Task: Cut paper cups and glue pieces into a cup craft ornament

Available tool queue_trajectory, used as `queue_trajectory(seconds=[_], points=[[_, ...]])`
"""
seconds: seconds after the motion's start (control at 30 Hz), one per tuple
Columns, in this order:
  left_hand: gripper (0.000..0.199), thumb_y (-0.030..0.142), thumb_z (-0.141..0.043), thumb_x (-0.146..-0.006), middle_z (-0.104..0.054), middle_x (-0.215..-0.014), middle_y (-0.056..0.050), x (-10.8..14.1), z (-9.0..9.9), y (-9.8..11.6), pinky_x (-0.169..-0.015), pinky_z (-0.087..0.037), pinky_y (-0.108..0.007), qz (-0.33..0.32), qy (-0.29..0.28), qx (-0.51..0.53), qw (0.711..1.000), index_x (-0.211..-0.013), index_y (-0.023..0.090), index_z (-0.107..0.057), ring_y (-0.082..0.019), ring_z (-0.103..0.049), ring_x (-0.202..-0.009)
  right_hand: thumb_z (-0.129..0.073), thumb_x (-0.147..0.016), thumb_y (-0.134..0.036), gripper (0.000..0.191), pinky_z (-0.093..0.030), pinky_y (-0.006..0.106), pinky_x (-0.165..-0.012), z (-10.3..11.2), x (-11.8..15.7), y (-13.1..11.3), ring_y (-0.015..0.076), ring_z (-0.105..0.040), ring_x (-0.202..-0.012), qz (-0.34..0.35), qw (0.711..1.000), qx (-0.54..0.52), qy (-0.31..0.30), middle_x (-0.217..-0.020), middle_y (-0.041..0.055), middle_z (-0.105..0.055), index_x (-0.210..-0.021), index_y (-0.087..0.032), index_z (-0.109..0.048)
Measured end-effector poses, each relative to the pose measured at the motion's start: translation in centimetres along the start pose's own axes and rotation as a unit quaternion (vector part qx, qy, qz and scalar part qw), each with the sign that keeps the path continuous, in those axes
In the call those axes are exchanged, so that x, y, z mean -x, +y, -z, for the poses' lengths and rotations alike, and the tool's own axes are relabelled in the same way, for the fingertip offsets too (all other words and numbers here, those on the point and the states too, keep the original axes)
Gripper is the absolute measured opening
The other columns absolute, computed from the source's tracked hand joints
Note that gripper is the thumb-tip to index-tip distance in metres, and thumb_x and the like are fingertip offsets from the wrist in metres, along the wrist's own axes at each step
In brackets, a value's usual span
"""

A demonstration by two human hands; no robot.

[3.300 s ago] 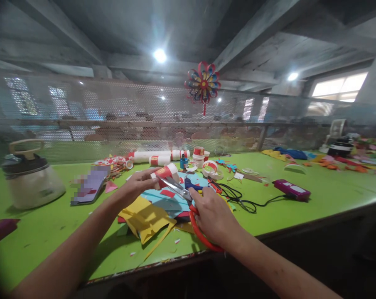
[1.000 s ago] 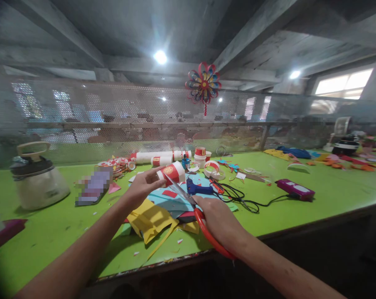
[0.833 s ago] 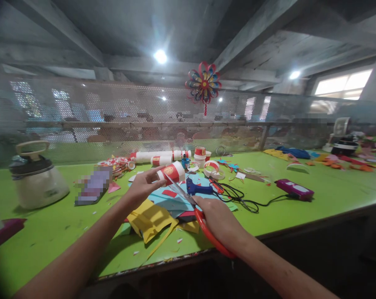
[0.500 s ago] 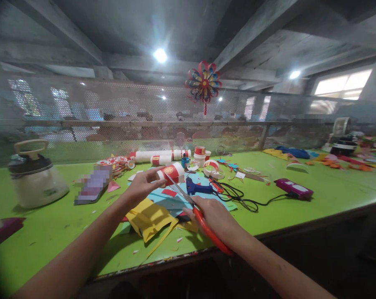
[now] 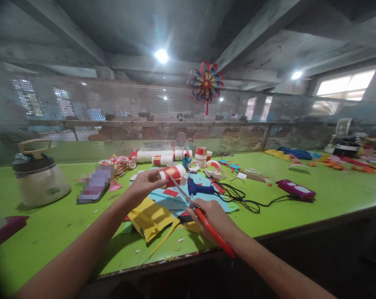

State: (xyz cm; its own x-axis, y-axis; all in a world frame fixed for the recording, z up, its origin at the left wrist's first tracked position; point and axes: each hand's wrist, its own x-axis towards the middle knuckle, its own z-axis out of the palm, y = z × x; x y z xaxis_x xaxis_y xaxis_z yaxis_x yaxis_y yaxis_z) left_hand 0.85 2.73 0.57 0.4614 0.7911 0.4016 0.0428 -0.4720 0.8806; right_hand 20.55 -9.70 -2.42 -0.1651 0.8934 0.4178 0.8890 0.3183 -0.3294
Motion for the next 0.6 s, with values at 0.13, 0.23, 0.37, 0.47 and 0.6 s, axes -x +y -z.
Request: queue_trajectory(seconds=[0.13,0.23,0.37,0.47,0.6], points=[[0.056,0.032,-0.068,-0.069,-0.063,-0.066,0.000,0.0,0.1,-0.1,-0.059,-0.043,-0.027,0.002,0.003,-0.004,1.000,-0.119,0.010,-0.058,-0.015,-0.057,-0.063,-0.040,-0.090,-0.036,0.031,-0.038,0.024,-0.051,0.3,0.0,-0.3,0.0127,-0.047,-0.052,0.005,1.000,-0.023,-0.013,-0.059,0.0006,-0.058,-0.078,-0.016,-0.061],[0.054,0.029,-0.067,-0.070,-0.066,-0.071,-0.002,0.0,0.2,-0.1,-0.061,-0.044,-0.027,0.000,0.002,-0.015,1.000,-0.119,0.010,-0.058,-0.016,-0.059,-0.066,-0.040,-0.090,-0.036,0.031,-0.039,0.024,-0.054,0.2,0.0,0.1,0.0127,-0.048,-0.054,0.002,0.999,-0.033,-0.021,-0.061,0.0007,-0.058,-0.077,-0.016,-0.060],[0.053,0.028,-0.066,-0.070,-0.070,-0.083,-0.006,-0.2,0.3,-0.3,-0.066,-0.047,-0.030,-0.011,0.003,-0.038,0.999,-0.120,0.010,-0.057,-0.019,-0.062,-0.074,-0.045,-0.087,-0.038,0.029,-0.039,0.024,-0.052,0.0,-0.3,0.9,0.0133,-0.050,-0.055,-0.006,0.999,-0.032,-0.026,-0.060,-0.0005,-0.057,-0.080,-0.016,-0.062],[0.054,0.028,-0.068,-0.068,-0.070,-0.096,-0.009,-0.4,0.1,-0.9,-0.073,-0.049,-0.032,-0.028,0.001,-0.053,0.998,-0.118,0.011,-0.059,-0.022,-0.064,-0.083,-0.044,-0.087,-0.037,0.028,-0.041,0.023,-0.053,0.1,-0.4,0.8,0.0138,-0.053,-0.056,0.001,0.999,-0.038,-0.033,-0.064,0.0000,-0.060,-0.083,-0.016,-0.063],[0.056,0.030,-0.066,-0.069,-0.069,-0.106,-0.011,-0.7,-0.3,-1.8,-0.080,-0.049,-0.035,-0.049,-0.001,-0.065,0.997,-0.122,0.013,-0.056,-0.023,-0.064,-0.091,-0.040,-0.090,-0.034,0.029,-0.043,0.024,-0.056,0.4,-0.4,0.2,0.0143,-0.055,-0.059,0.006,0.999,-0.041,-0.029,-0.067,0.0014,-0.063,-0.081,-0.017,-0.061]])
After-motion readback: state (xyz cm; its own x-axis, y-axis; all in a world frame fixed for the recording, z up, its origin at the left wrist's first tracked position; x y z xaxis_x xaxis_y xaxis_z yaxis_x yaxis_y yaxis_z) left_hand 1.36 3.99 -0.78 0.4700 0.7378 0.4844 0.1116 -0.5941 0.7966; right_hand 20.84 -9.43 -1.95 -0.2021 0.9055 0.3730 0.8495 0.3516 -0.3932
